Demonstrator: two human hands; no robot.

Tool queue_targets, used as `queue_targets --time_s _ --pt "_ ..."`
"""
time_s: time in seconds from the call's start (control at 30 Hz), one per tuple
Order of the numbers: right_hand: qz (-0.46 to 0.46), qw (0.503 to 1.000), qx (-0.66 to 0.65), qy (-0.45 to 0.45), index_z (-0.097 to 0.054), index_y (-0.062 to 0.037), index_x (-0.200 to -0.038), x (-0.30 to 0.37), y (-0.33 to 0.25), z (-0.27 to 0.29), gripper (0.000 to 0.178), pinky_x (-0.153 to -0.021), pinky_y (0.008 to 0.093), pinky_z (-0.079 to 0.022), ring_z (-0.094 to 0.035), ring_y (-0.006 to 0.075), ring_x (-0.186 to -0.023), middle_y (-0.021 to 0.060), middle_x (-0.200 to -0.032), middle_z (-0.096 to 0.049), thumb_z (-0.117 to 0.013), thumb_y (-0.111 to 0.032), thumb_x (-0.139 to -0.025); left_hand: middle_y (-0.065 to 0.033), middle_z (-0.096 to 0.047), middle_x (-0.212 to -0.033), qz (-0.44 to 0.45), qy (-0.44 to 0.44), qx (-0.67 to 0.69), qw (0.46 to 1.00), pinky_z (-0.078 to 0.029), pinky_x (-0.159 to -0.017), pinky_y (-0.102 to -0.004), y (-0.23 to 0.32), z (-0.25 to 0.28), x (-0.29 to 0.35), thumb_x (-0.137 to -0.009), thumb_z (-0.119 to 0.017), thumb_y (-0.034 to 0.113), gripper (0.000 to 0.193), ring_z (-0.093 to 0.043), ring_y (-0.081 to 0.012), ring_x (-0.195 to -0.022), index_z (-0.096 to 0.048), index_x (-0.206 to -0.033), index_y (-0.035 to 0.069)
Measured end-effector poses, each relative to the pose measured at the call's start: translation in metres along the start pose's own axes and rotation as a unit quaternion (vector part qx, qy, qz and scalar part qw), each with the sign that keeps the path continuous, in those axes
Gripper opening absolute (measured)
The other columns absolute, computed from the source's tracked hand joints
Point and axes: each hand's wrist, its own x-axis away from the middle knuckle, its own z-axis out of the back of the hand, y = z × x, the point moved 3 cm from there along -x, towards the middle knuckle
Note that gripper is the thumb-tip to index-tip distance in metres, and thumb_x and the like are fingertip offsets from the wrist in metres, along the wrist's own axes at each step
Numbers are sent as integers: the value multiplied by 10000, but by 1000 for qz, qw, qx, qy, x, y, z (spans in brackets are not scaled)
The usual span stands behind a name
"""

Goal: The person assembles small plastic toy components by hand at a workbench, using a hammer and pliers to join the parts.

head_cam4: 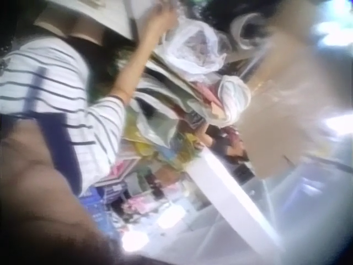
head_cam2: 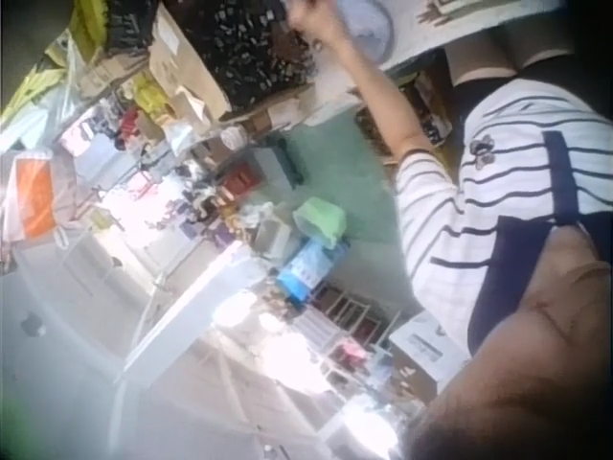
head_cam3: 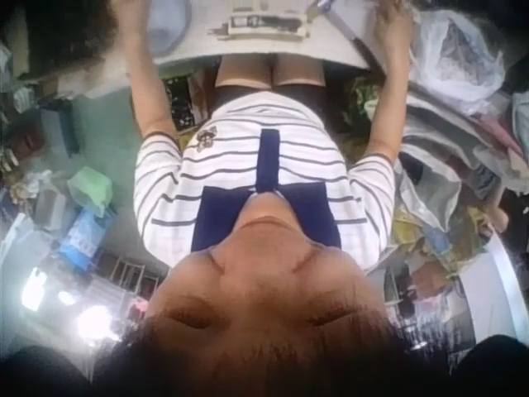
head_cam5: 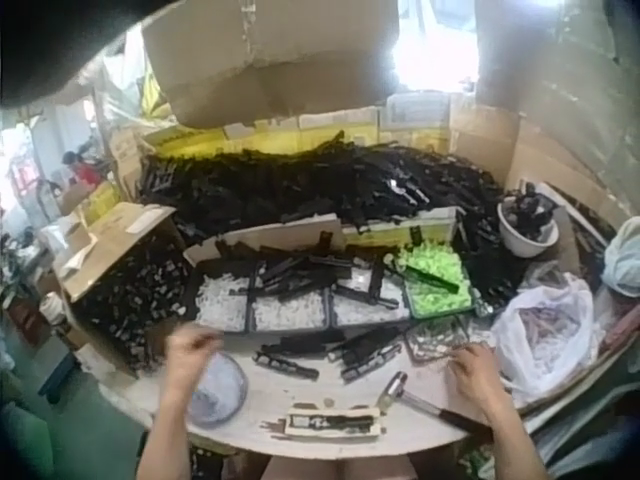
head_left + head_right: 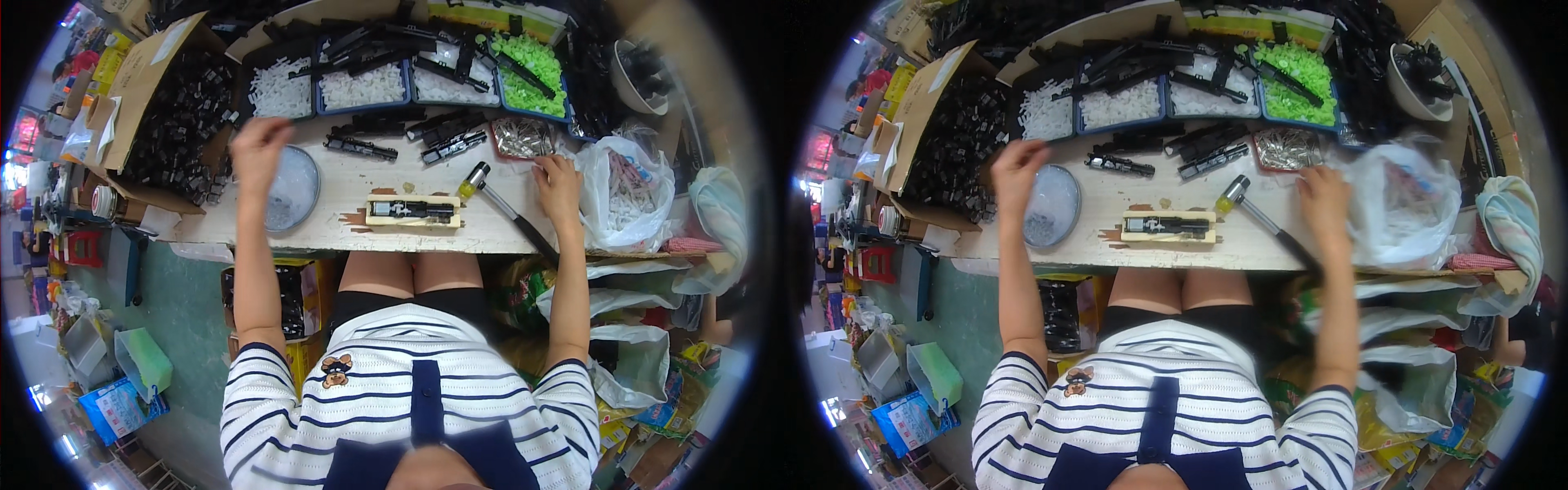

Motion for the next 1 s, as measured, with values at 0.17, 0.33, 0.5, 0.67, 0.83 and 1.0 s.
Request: queue_targets --time_s 0.17,0.33,0.5,0.67,0.83,1.0 --pt "-3 999 31 -11 -644 -109 -928 -13 -9 -2 158 -740 399 -355 -532 253 -919 53 -916 -595 -613 -162 -783 -99 -602 -782 -120 -130 -20 984 -455 -616 -295 68 -101 -35 -733 -669 52 151 -591 -235 -683 -665 -883 34" --pt "-20 999 3 30 -647 -106 -912 -22 8 4 142 -725 395 -358 -532 254 -894 54 -884 -586 -615 -156 -782 -120 -607 -810 -204 -172 -51 962 -468 -652 -363 114 -176 -61 -723 -639 46 141 -591 -322 -736 -669 -860 41" --pt "-19 1000 19 0 -642 -109 -889 -27 9 -2 133 -741 425 -361 -515 250 -909 52 -885 -573 -618 -153 -766 -126 -613 -833 -274 -243 -69 928 -486 -679 -414 161 -244 -60 -710 -598 60 130 -601 -329 -777 -671 -816 66" --pt "12 999 39 19 -640 -111 -882 -37 -7 -3 149 -751 434 -333 -478 250 -934 48 -903 -560 -621 -141 -738 -163 -614 -860 -285 -253 -130 915 -495 -676 -439 188 -298 -76 -698 -587 49 124 -610 -353 -788 -671 -789 44" --pt "37 993 103 -41 -658 -120 -880 -49 -21 -19 158 -761 429 -334 -490 232 -930 44 -887 -583 -641 -159 -728 -206 -641 -806 -314 -295 -186 883 -522 -653 -434 197 -321 -80 -681 -596 42 105 -644 -342 -778 -669 -747 5" --pt "65 990 124 -35 -661 -117 -781 -59 -18 -34 113 -727 429 -330 -508 217 -883 30 -768 -575 -611 -95 -681 -182 -633 -762 -274 -301 -171 897 -504 -661 -445 188 -325 -85 -673 -588 51 99 -626 -354 -753 -660 -735 27"
